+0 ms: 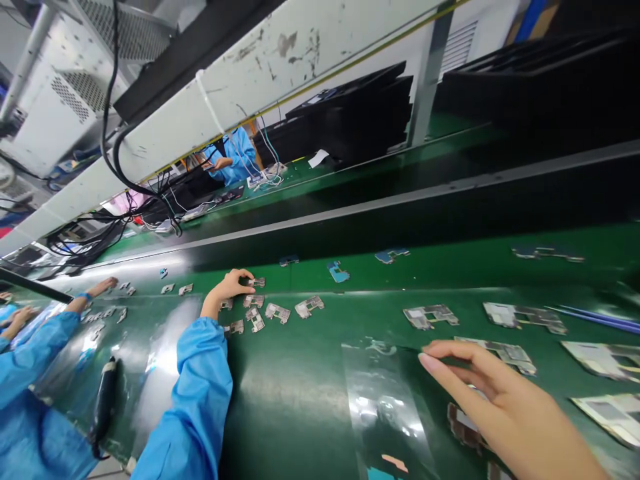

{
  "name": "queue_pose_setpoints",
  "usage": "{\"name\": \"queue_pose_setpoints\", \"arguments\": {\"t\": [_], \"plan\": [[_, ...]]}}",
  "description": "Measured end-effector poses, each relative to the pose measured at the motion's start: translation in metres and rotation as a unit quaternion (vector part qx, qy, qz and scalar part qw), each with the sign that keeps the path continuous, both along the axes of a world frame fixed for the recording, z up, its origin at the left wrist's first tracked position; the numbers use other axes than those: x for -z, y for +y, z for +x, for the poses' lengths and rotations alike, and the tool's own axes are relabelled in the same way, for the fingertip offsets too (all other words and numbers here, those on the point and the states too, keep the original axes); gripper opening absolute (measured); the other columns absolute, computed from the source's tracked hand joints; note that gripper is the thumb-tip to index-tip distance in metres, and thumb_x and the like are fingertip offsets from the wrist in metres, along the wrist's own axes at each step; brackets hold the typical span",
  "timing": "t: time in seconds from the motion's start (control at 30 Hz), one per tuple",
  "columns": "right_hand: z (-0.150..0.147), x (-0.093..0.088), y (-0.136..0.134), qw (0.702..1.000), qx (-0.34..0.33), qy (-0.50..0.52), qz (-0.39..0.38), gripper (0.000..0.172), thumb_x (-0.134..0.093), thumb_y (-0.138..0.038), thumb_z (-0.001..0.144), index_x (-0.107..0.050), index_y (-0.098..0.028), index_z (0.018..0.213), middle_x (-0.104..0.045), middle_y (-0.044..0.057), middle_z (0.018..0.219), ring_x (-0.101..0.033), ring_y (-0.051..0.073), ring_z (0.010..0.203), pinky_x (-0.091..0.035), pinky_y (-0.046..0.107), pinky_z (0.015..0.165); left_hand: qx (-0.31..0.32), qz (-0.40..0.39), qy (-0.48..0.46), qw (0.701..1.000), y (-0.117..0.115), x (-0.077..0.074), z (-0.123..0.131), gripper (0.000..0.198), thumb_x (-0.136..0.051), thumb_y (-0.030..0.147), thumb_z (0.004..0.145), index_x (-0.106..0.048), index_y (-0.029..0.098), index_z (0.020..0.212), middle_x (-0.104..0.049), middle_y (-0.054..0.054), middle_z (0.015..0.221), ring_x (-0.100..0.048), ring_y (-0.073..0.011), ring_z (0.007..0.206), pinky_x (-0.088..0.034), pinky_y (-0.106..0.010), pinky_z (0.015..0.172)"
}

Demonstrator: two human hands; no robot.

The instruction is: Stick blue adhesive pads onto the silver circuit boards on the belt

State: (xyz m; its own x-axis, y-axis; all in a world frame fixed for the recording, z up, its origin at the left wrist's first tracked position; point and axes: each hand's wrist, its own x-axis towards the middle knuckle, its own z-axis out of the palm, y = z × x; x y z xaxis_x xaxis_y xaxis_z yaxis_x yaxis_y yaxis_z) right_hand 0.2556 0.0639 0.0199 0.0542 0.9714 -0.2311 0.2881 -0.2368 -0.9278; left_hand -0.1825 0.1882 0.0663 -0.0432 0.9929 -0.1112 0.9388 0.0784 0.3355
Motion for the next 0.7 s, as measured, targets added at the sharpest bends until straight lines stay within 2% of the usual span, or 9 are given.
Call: {"name": "queue_pose_setpoints", "arguments": {"t": [0.1, 0.2, 0.27, 0.33, 0.43, 0.5, 0.57, 0.7], "plan": [[-0.001, -0.004, 0.002, 0.999, 0.033, 0.015, -0.017, 0.041, -0.072, -0.059, 0.060, -0.074, -0.026, 0.084, -0.079, 0.008, 0.090, -0.074, 0.028, 0.074, -0.056, 0.033, 0.058, -0.013, 0.010, -0.081, 0.997, 0.002, 0.008, -0.009, 0.022, -0.073, 0.032, 0.090, -0.068, 0.012, 0.099, -0.070, -0.007, 0.106, -0.067, -0.0230, 0.101, -0.055, -0.045, 0.093], [0.000, -0.005, 0.004, 0.995, 0.066, 0.075, -0.021, 0.040, -0.080, -0.054, 0.055, -0.076, -0.024, 0.081, -0.078, 0.009, 0.088, -0.073, 0.029, 0.086, -0.058, 0.033, 0.074, -0.027, 0.047, -0.181, 0.982, 0.006, 0.009, 0.013, 0.033, -0.086, 0.029, 0.072, -0.065, 0.012, 0.091, -0.070, -0.005, 0.088, -0.068, -0.0204, 0.087, -0.056, -0.038, 0.087], [0.002, -0.001, 0.006, 0.988, 0.086, 0.124, -0.031, 0.041, -0.084, -0.055, 0.055, -0.076, -0.024, 0.081, -0.077, 0.008, 0.087, -0.071, 0.027, 0.086, -0.058, 0.033, 0.075, -0.020, 0.073, -0.259, 0.963, 0.001, 0.013, 0.052, 0.043, -0.087, 0.029, 0.067, -0.062, 0.012, 0.098, -0.071, -0.004, 0.088, -0.070, -0.0185, 0.082, -0.058, -0.033, 0.081], [0.004, 0.003, 0.008, 0.978, 0.105, 0.178, -0.021, 0.044, -0.087, -0.057, 0.055, -0.076, -0.024, 0.081, -0.075, 0.006, 0.084, -0.070, 0.025, 0.083, -0.058, 0.032, 0.074, 0.002, 0.081, -0.335, 0.939, -0.015, 0.025, 0.106, 0.049, -0.085, 0.032, 0.071, -0.059, 0.014, 0.108, -0.073, -0.006, 0.095, -0.072, -0.0176, 0.081, -0.059, -0.029, 0.074], [0.006, 0.004, 0.010, 0.971, 0.103, 0.217, 0.007, 0.044, -0.090, -0.058, 0.055, -0.076, -0.023, 0.077, -0.074, 0.005, 0.077, -0.067, 0.022, 0.074, -0.057, 0.032, 0.068, 0.053, 0.025, -0.437, 0.898, -0.058, 0.052, 0.185, 0.049, -0.084, 0.032, 0.072, -0.061, 0.014, 0.112, -0.076, -0.009, 0.095, -0.076, -0.0203, 0.079, -0.062, -0.028, 0.067], [0.005, 0.001, 0.010, 0.976, 0.080, 0.203, 0.009, 0.042, -0.090, -0.056, 0.056, -0.077, -0.021, 0.074, -0.074, 0.007, 0.075, -0.067, 0.021, 0.071, -0.056, 0.031, 0.065, 0.078, -0.027, -0.509, 0.857, -0.086, 0.068, 0.217, 0.047, -0.085, 0.029, 0.073, -0.065, 0.014, 0.113, -0.079, -0.009, 0.092, -0.078, -0.0219, 0.080, -0.063, -0.030, 0.071], [0.003, -0.002, 0.009, 0.982, 0.057, 0.180, 0.001, 0.041, -0.090, -0.055, 0.056, -0.078, -0.020, 0.072, -0.076, 0.009, 0.075, -0.068, 0.023, 0.071, -0.056, 0.033, 0.065, 0.094, -0.044, -0.534, 0.839, -0.103, 0.078, 0.228, 0.047, -0.086, 0.029, 0.074, -0.068, 0.015, 0.115, -0.080, -0.009, 0.090, -0.079, -0.0229, 0.081, -0.065, -0.032, 0.076], [0.000, -0.003, 0.007, 0.989, 0.028, 0.143, -0.014, 0.034, -0.087, -0.052, 0.062, -0.078, -0.020, 0.072, -0.075, 0.008, 0.073, -0.069, 0.022, 0.068, -0.056, 0.031, 0.062, 0.143, -0.014, -0.499, 0.855, -0.108, 0.084, 0.220, 0.056, -0.088, 0.039, 0.073, -0.070, 0.014, 0.119, -0.082, -0.010, 0.090, -0.079, -0.0254, 0.081, -0.067, -0.035, 0.076]]}}
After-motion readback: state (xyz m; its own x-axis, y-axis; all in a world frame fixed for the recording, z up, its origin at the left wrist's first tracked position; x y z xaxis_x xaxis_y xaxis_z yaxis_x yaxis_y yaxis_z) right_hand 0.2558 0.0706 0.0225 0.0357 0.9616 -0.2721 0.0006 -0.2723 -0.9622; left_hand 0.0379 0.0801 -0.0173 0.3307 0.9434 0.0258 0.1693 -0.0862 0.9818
